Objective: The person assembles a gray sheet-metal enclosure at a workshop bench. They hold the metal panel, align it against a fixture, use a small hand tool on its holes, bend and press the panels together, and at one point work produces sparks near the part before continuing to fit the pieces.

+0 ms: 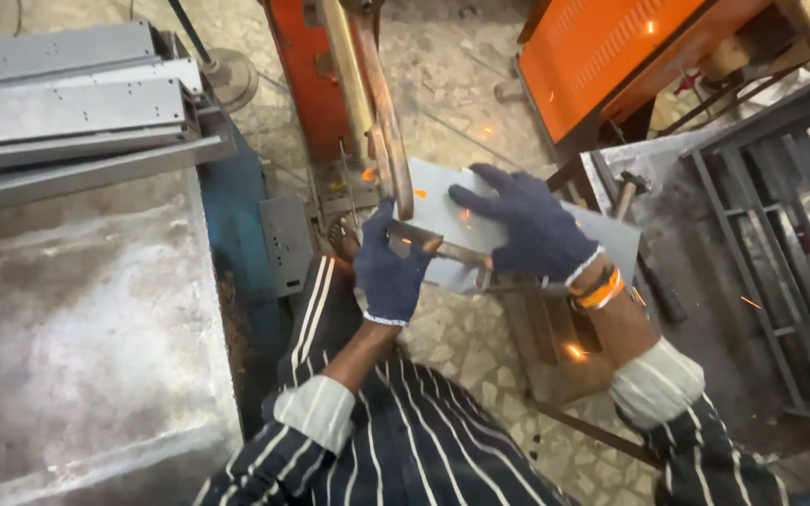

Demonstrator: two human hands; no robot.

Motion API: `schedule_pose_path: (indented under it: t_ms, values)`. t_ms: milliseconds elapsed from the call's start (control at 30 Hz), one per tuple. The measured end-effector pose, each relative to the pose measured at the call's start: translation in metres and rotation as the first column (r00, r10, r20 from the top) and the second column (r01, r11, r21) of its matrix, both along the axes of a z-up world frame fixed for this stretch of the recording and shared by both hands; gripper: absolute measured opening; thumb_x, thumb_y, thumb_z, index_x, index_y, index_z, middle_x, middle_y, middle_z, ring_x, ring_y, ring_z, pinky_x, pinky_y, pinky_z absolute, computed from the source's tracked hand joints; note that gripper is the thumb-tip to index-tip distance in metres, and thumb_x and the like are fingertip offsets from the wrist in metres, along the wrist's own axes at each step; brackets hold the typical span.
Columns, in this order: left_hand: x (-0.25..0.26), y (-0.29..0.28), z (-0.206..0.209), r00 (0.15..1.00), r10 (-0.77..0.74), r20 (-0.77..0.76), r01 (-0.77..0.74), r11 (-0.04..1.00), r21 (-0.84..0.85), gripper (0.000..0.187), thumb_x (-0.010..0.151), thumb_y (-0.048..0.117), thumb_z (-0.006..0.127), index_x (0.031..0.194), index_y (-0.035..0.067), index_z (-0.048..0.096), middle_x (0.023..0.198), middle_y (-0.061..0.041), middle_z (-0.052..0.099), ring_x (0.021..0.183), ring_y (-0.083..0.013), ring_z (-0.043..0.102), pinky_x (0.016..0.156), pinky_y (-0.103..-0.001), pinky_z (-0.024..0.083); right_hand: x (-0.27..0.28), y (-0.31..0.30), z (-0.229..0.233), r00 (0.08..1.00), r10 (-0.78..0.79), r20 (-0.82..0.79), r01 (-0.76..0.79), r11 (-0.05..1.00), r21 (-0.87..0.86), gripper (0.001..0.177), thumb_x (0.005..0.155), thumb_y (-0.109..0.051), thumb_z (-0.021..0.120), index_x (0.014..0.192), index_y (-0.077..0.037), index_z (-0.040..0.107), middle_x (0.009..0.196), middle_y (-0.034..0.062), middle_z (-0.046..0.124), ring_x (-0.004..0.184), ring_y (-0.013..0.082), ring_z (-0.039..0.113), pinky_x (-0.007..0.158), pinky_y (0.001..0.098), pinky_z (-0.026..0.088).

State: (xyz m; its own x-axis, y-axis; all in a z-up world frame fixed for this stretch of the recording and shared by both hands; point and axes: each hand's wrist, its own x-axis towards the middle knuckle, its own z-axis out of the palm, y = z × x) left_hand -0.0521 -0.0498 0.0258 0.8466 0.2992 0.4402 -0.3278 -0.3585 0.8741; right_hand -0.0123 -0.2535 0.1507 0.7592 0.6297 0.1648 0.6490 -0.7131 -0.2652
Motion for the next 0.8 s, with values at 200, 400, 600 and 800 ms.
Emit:
schedule_pose_path:
  t_ms: [200,400,600,800]
  values:
    - [-0.003,0.019,0.008,0.982,-0.186,-0.010,0.185,0.980,-0.077,0.080,0.077,0.021,0.092,0.144,0.004,0.052,0.134,-0.017,0.065,0.123,-0.0298,0.067,0.105,-0.037,0.053,-0.039,0.015,-0.007,0.980,-0.184,-0.077,0.182,0.983,-0.023,0.104,0.049,-0.030,0.090,0.147,-0.024,0.054,0.151,0.0246,0.047,0.114,0.0459,0.058,0.099,0.0512,0.047]
    - [0.007,0.046,0.008,0.955,-0.293,-0.043,0.296,0.944,0.143,0.082,0.070,0.025,0.094,0.140,0.003,0.057,0.134,-0.017,0.066,0.120,-0.0315,0.067,0.102,-0.039,0.053,-0.074,0.038,-0.030,0.925,-0.379,0.012,0.378,0.925,0.032,0.097,0.058,-0.036,0.089,0.148,-0.024,0.055,0.149,0.0250,0.048,0.117,0.0456,0.058,0.098,0.0510,0.048]
    - [0.016,0.063,0.027,0.905,-0.348,-0.245,0.411,0.866,0.285,0.080,0.064,0.032,0.094,0.132,0.005,0.060,0.122,-0.018,0.069,0.110,-0.0360,0.069,0.092,-0.042,0.055,-0.090,0.061,-0.051,0.845,-0.529,-0.084,0.535,0.835,0.130,0.113,0.056,-0.039,0.091,0.151,-0.005,0.041,0.146,0.0294,0.048,0.118,0.0454,0.056,0.099,0.0503,0.048]
    - [0.031,0.073,0.033,0.876,-0.388,-0.286,0.476,0.791,0.385,0.076,0.064,0.031,0.093,0.128,0.005,0.061,0.118,-0.020,0.070,0.104,-0.0393,0.069,0.089,-0.045,0.054,-0.073,0.086,-0.066,0.746,-0.636,-0.197,0.664,0.683,0.304,0.123,0.051,-0.033,0.095,0.152,0.001,0.034,0.128,0.0267,0.056,0.117,0.0438,0.056,0.097,0.0505,0.047]
